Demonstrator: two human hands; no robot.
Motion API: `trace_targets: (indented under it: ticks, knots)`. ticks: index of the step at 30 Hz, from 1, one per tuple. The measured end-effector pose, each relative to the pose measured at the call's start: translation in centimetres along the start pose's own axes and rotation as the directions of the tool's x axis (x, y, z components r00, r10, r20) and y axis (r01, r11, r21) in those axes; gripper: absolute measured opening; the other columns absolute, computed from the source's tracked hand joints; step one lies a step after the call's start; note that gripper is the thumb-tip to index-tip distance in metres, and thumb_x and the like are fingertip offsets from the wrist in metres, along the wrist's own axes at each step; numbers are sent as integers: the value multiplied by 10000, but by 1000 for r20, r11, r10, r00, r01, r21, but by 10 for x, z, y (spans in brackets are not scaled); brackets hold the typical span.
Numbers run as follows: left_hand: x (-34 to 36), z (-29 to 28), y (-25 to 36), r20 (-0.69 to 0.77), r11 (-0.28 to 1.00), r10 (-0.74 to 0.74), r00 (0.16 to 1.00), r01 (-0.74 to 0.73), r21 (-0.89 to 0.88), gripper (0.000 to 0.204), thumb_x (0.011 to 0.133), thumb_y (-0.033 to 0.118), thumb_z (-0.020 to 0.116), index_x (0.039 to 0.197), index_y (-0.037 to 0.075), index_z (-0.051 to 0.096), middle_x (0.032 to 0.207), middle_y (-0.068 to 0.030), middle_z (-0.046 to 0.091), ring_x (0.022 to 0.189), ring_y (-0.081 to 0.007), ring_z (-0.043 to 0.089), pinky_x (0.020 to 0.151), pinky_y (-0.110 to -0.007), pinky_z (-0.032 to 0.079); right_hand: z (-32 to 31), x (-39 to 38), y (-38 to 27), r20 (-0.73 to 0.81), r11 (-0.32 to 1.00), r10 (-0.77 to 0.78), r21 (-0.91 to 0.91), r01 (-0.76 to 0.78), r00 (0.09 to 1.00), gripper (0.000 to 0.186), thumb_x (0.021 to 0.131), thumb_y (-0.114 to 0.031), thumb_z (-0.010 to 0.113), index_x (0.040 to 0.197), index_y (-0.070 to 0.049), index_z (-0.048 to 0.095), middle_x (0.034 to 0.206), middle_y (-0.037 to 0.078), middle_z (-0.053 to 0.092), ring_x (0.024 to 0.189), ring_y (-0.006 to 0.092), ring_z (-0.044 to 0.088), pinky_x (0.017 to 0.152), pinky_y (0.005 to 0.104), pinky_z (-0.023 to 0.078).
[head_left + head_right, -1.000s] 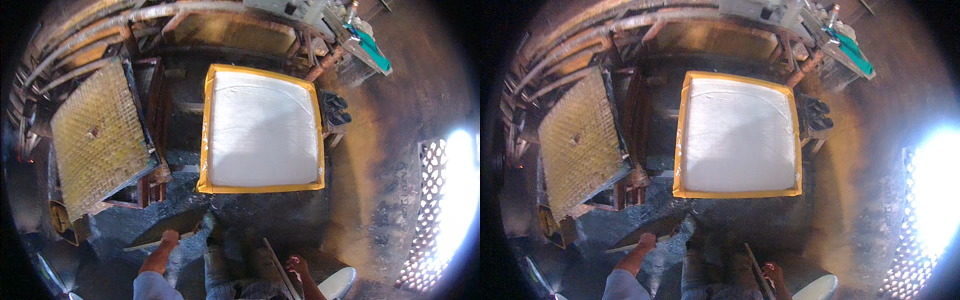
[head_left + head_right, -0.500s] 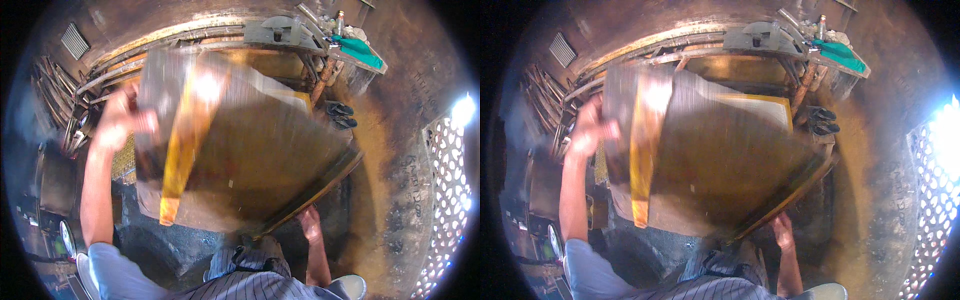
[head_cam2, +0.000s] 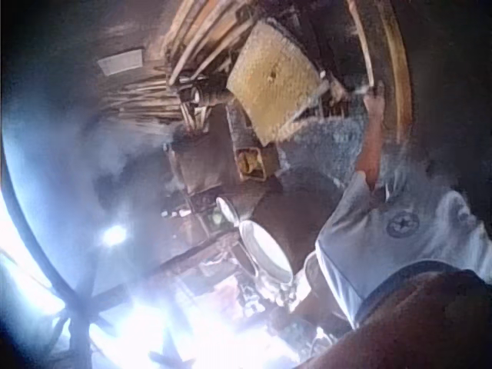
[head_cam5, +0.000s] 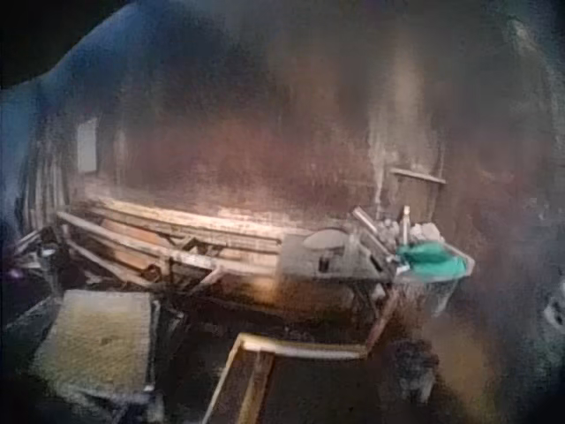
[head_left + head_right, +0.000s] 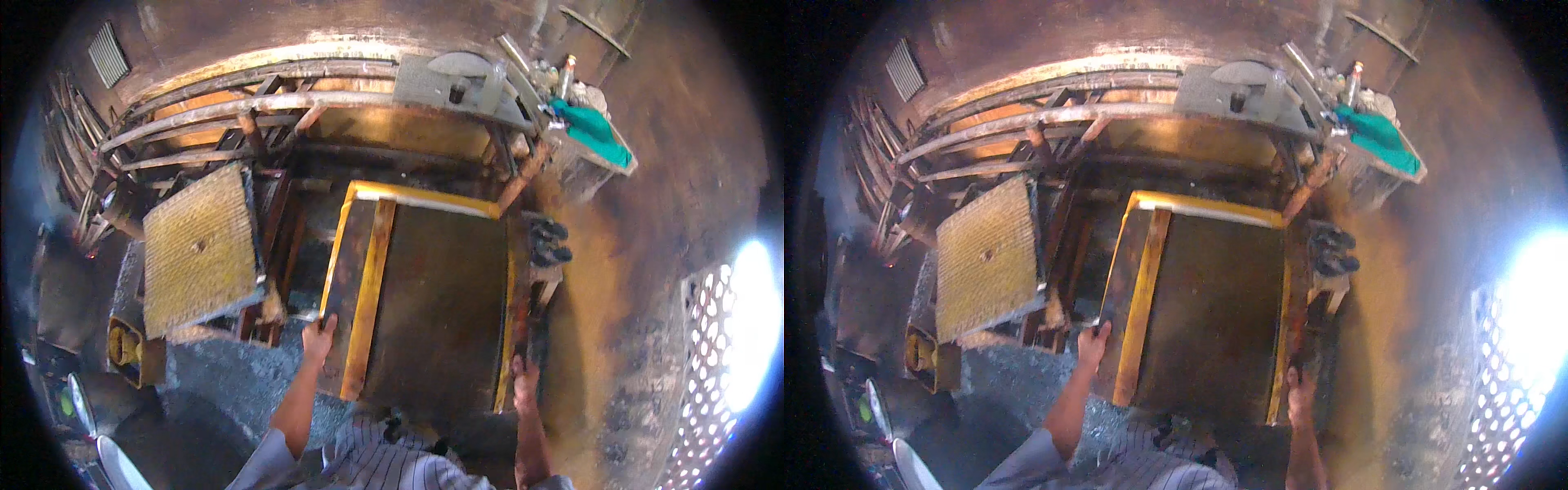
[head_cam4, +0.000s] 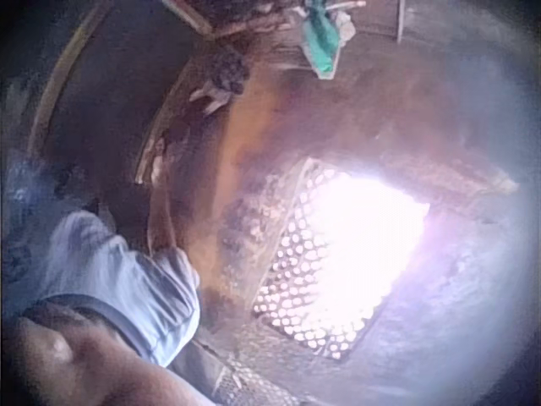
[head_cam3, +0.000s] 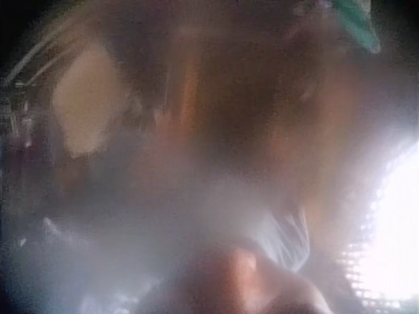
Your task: The person stirs a liquid mixture in a large metal vat, then uses a rectangular mesh screen to scoop the mixture and form a sheet. They place the screen on a wooden frame, cover it with a checkered cloth, and flip the assembly to transfer the sheet. The person removes the cloth to reveal a white sheet with a grid pattern, then repeats the process with a yellow cloth.
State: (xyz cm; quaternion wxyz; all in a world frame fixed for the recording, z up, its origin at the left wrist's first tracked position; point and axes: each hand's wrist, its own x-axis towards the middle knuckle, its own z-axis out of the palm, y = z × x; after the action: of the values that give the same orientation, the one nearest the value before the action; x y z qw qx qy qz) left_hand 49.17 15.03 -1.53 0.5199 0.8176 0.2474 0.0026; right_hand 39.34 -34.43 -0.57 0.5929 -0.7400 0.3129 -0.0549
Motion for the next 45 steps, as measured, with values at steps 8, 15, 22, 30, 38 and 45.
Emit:
trace_targets:
  ticks: [8, 15, 22, 30, 38, 45]
  knots:
    - [117, 58, -34, 27, 978, -115, 993, 109, 180, 512, 850, 467, 679, 848, -45, 665, 758, -241, 657, 725, -380, 663, 664, -432, 492, 52, 107, 36, -3, 961, 66, -270, -65, 998, 261, 940, -292, 649, 892, -41, 601, 701, -30, 504, 627, 103, 485, 573, 315, 421]
    - [164, 61, -24, -5, 985, -116, 993, 116, 130, 508, 843, 461, 690, 820, -46, 665, 676, -199, 642, 637, -328, 642, 618, -415, 477, 101, 139, -1, -33, 931, 191, -310, -192, 981, 353, 933, -346, 650, 906, 3, 602, 745, 19, 547, 717, 154, 479, 658, 371, 429]
    - [174, 73, -26, -141, 961, 59, 988, -18, 278, 527, 821, 484, 705, 847, -42, 687, 680, -204, 649, 643, -318, 654, 637, -430, 490, 88, 181, 38, 54, 892, 93, -448, -59, 994, 413, 907, -373, 682, 902, 30, 590, 860, 82, 596, 804, 186, 503, 722, 369, 443]
    - [179, 89, 13, 11, 688, -14, 1000, 2, 726, 668, 781, 437, 740, 1305, 73, 542, 1334, -192, 501, 1241, -336, 474, 1004, -436, 412, 107, 190, 17, -18, 834, -388, -432, 342, 922, 295, 812, -173, 712, 1050, -13, 644, 1158, 174, 591, 1028, 333, 569, 836, 429, 491]
    - [199, 180, 11, 265, 682, 206, 942, -332, 651, 865, 850, 496, 621, 1534, 157, 214, 1595, -109, 181, 1463, -384, 132, 1145, -592, 183, 213, 222, -30, 307, 454, -351, -771, 447, 885, 612, 855, -240, 647, 1417, -107, 446, 1519, 179, 308, 1414, 401, 259, 1134, 549, 241]
    - [189, 192, 26, 243, 591, 140, 960, -278, 757, 743, 926, 427, 501, 1528, 97, 214, 1605, -156, 119, 1479, -400, 33, 1170, -578, 59, 222, 220, 10, 367, 313, -269, -841, 441, 891, 517, 981, -320, 407, 1457, -117, 400, 1559, 205, 218, 1448, 422, 165, 1138, 592, 167]
